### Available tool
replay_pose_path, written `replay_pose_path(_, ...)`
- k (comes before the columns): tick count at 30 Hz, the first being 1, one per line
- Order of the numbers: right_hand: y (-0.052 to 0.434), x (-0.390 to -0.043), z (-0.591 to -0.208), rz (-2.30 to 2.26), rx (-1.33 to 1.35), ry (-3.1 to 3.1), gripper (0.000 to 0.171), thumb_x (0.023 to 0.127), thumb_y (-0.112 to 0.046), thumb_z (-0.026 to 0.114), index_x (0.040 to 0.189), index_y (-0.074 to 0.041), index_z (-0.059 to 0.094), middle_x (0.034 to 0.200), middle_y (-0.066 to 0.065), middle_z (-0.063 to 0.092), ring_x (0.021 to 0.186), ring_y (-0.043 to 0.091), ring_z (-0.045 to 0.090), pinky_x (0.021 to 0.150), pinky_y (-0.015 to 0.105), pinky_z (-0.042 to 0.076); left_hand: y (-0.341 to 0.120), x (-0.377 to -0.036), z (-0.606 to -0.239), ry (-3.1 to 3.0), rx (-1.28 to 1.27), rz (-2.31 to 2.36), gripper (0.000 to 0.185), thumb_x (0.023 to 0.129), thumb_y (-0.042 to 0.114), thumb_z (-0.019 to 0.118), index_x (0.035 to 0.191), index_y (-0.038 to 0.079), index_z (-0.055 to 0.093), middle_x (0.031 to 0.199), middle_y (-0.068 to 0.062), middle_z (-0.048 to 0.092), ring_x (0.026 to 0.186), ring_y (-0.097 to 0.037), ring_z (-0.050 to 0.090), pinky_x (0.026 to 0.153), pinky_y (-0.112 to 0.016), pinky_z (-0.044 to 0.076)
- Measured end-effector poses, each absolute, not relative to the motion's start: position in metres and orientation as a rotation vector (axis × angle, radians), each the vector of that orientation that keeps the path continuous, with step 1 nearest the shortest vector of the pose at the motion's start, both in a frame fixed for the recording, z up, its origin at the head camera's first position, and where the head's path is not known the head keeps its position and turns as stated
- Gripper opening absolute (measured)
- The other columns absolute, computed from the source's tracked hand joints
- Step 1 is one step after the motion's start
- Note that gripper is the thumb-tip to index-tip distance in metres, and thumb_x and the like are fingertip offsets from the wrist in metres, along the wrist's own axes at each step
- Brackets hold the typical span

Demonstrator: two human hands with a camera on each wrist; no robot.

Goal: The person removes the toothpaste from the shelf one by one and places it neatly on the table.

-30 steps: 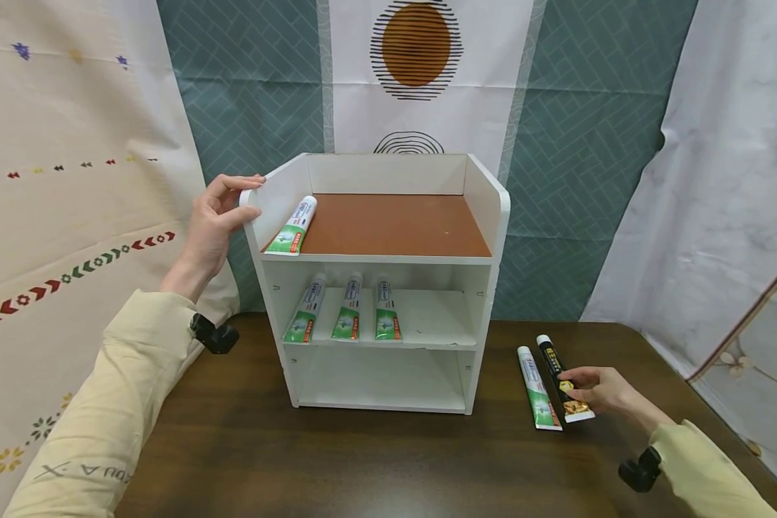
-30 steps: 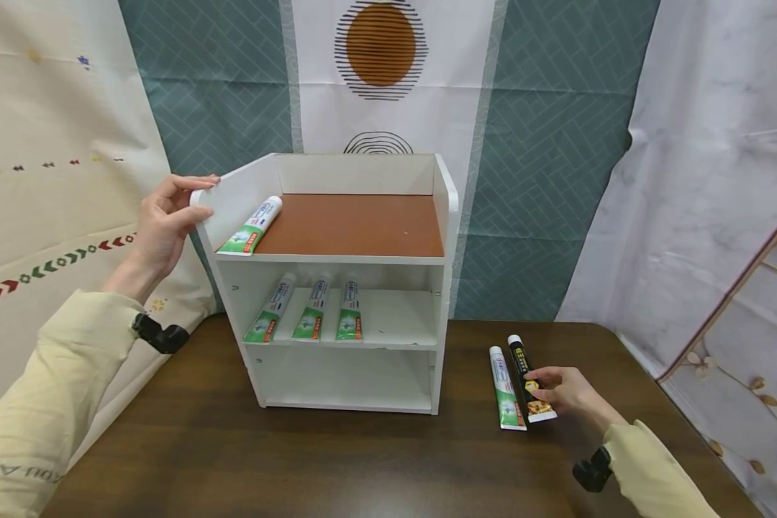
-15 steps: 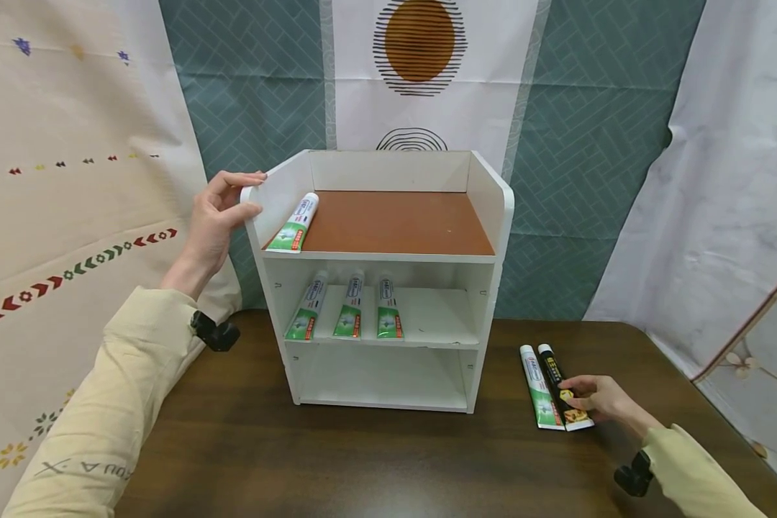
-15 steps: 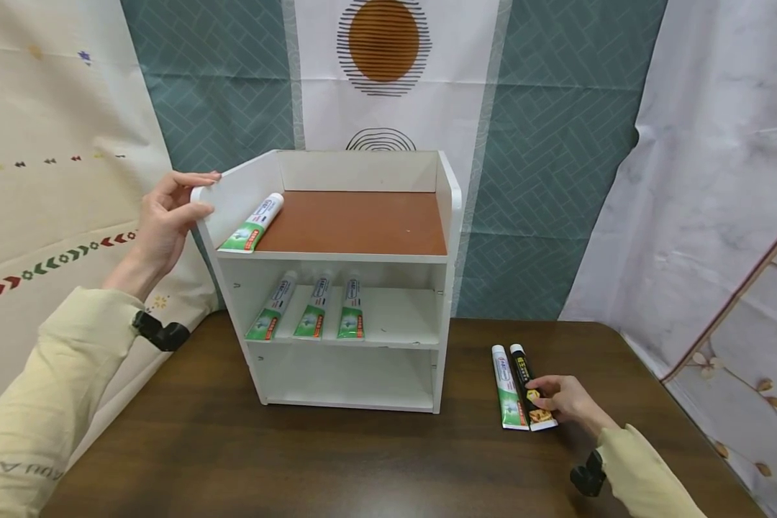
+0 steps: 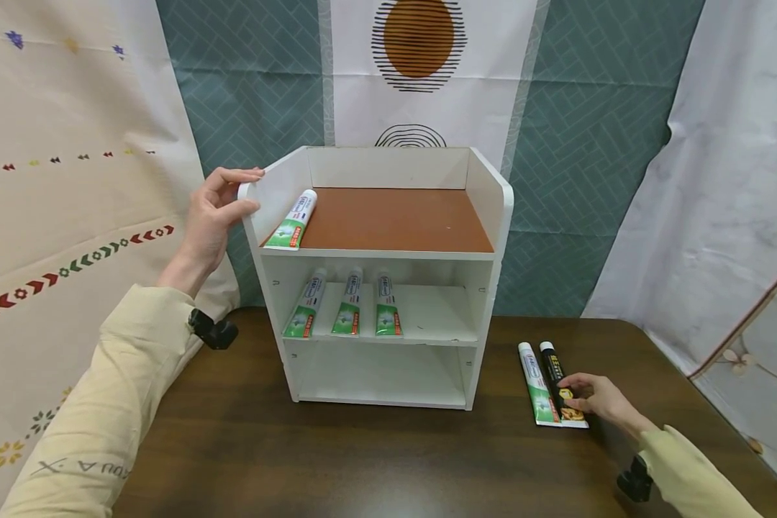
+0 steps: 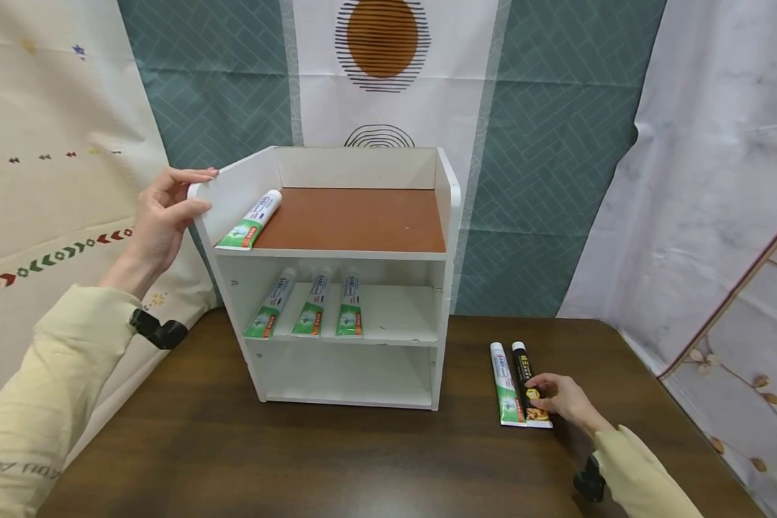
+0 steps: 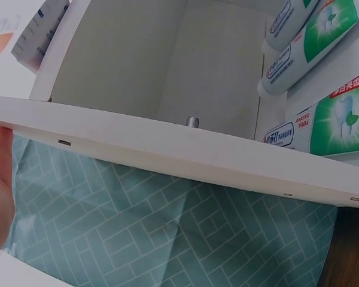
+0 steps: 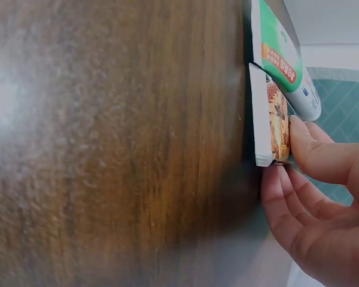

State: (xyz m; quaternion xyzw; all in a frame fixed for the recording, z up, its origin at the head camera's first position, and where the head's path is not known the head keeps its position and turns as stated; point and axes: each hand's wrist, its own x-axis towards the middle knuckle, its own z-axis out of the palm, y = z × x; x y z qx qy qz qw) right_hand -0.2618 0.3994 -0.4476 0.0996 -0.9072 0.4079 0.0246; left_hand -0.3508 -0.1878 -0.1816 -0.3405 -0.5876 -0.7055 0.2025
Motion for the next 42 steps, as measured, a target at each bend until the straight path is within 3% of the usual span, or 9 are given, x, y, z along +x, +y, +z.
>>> replay_pose_path(6, 0.401, -0.258, -0.446, 1.25, 0.395, -2.8, 0.029, 0.073, 0.004, 0.07, 0.098, 0.013, 0.057, 0.09, 0.02, 0.057, 0.073, 0.025, 0.055, 0.056, 0.028, 0.046, -0.187, -0.351, -0.182, -1.659, -0.945, -1.96, 0.027, 0.079, -0.01, 0.058, 0.103, 0.002, 0.062, 0.119, -0.013, 0.051, 0.119, -0.022, 0.04, 0.078, -0.027, 0.045)
replay_pose_path(13, 0.391, -0.255, -0.421, 1.124, 0.239, -2.784, 0.032, 0.078, -0.006, 0.069, 0.103, 0.009, 0.058, 0.094, 0.022, 0.056, 0.078, 0.03, 0.059, 0.056, 0.032, 0.047, -0.186, -0.351, -0.183, -1.674, -0.935, -1.935, 0.026, 0.079, -0.009, 0.058, 0.102, 0.002, 0.062, 0.118, -0.012, 0.051, 0.118, -0.022, 0.04, 0.078, -0.027, 0.044)
replay_pose_path(19, 0.373, -0.265, -0.371, 1.376, 0.303, -2.609, 0.033, 0.083, -0.005, 0.064, 0.108, 0.013, 0.054, 0.099, 0.026, 0.057, 0.077, 0.02, 0.062, 0.064, 0.038, 0.05, -0.187, -0.35, -0.184, -1.681, -0.93, -1.921, 0.026, 0.079, -0.009, 0.058, 0.102, 0.003, 0.062, 0.118, -0.013, 0.051, 0.118, -0.022, 0.041, 0.078, -0.027, 0.044)
replay_pose_path(23, 0.36, -0.269, -0.336, 1.593, 0.352, -2.494, 0.032, 0.086, -0.009, 0.061, 0.111, 0.01, 0.052, 0.103, 0.021, 0.056, 0.08, 0.014, 0.062, 0.069, 0.036, 0.049, -0.187, -0.35, -0.184, -1.689, -0.936, -1.909, 0.026, 0.08, -0.008, 0.058, 0.103, 0.002, 0.062, 0.119, -0.013, 0.051, 0.118, -0.022, 0.041, 0.079, -0.027, 0.044)
replay_pose_path(31, 0.33, -0.275, -0.253, 1.705, 0.46, -2.325, 0.026, 0.085, -0.008, 0.062, 0.11, -0.004, 0.058, 0.102, 0.01, 0.055, 0.087, 0.017, 0.061, 0.071, 0.032, 0.049, -0.187, -0.35, -0.185, -1.692, -0.951, -1.897, 0.027, 0.08, -0.008, 0.058, 0.103, 0.003, 0.062, 0.119, -0.013, 0.051, 0.118, -0.023, 0.041, 0.079, -0.027, 0.044)
replay_pose_path(42, 0.29, -0.272, -0.161, 1.811, 0.594, -2.097, 0.028, 0.082, -0.006, 0.065, 0.109, 0.0, 0.06, 0.102, 0.012, 0.055, 0.091, 0.023, 0.056, 0.073, 0.025, 0.047, -0.188, -0.347, -0.182, -1.696, -0.941, -1.857, 0.028, 0.078, -0.01, 0.058, 0.103, 0.003, 0.062, 0.118, -0.012, 0.051, 0.118, -0.022, 0.04, 0.083, -0.027, 0.04)
